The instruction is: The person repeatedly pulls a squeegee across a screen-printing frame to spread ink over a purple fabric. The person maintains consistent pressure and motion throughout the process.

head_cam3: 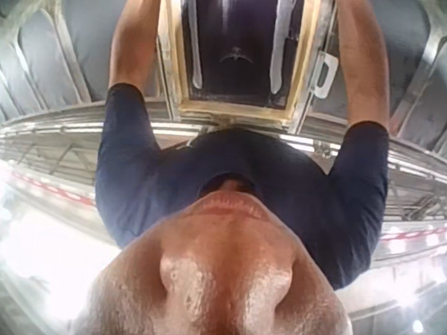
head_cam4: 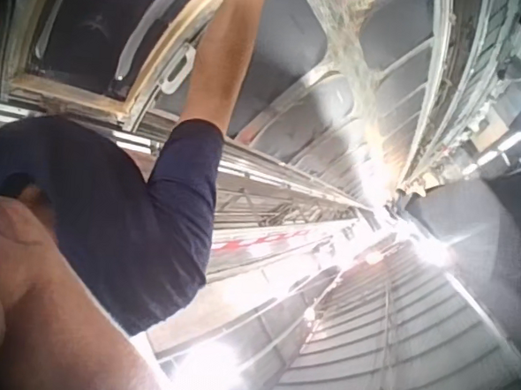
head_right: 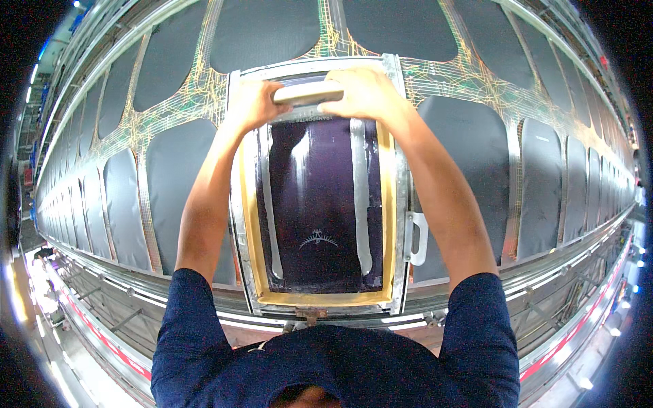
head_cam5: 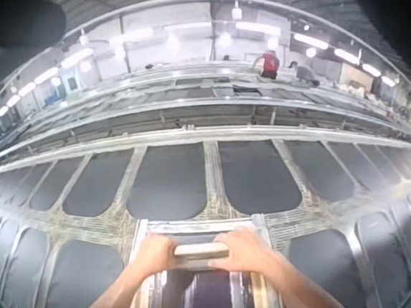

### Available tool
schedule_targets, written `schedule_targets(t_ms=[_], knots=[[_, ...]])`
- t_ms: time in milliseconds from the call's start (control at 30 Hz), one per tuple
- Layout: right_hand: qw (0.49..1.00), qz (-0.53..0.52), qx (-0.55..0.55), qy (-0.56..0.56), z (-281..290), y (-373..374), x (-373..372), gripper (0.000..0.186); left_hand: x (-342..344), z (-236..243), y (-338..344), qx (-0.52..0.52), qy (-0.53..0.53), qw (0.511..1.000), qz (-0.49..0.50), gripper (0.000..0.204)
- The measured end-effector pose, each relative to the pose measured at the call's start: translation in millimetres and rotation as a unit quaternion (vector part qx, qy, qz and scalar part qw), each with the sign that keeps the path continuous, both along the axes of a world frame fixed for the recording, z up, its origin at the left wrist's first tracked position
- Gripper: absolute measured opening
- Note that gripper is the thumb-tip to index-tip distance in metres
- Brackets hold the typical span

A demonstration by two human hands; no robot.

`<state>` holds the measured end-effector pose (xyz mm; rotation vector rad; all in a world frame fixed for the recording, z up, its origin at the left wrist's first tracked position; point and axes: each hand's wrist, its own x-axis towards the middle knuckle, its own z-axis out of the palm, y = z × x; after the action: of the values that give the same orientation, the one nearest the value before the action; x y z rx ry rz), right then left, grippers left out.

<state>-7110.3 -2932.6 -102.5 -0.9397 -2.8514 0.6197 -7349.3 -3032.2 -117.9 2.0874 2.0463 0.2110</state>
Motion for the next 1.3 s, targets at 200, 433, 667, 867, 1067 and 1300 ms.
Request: schedule_targets(t_ms=[200,433,667,867,1067,1300], knots=[[0.999,-0.01,0.003,-0.041,-33.0,38.6,-28.9,0.041,-10.7,-6.5,31.6,-0.036,0.0,0.999,0.024,0.055],[0.997,-0.029,-0.046,-0.062,-36.4,-17.7,-6.0,0.033,13.9,-14.4,-27.2,-0.033,-0.002,0.999,0.003,0.048],[0.998,0.045,0.037,-0.034,-36.8,-200.6,72.1,0.024,87.8,-20.9,-218.1,0.003,-0.025,1.0,0.006,0.015],[0.998,0.011,0.034,0.046,-28.8,-338.5,133.2,0.018,141.7,-16.3,-346.2,0.048,-0.086,0.995,-0.007,0.022],[0.999,0.024,0.034,-0.013,-20.2,-268.7,103.3,0.018,113.3,-12.1,-282.4,0.048,-0.069,0.996,0.006,0.017],[0.991,-0.068,-0.051,-0.106,-9.0,-51.7,11.1,0.035,27.8,-17.7,-58.6,0.024,-0.006,1.0,-0.003,0.035]])
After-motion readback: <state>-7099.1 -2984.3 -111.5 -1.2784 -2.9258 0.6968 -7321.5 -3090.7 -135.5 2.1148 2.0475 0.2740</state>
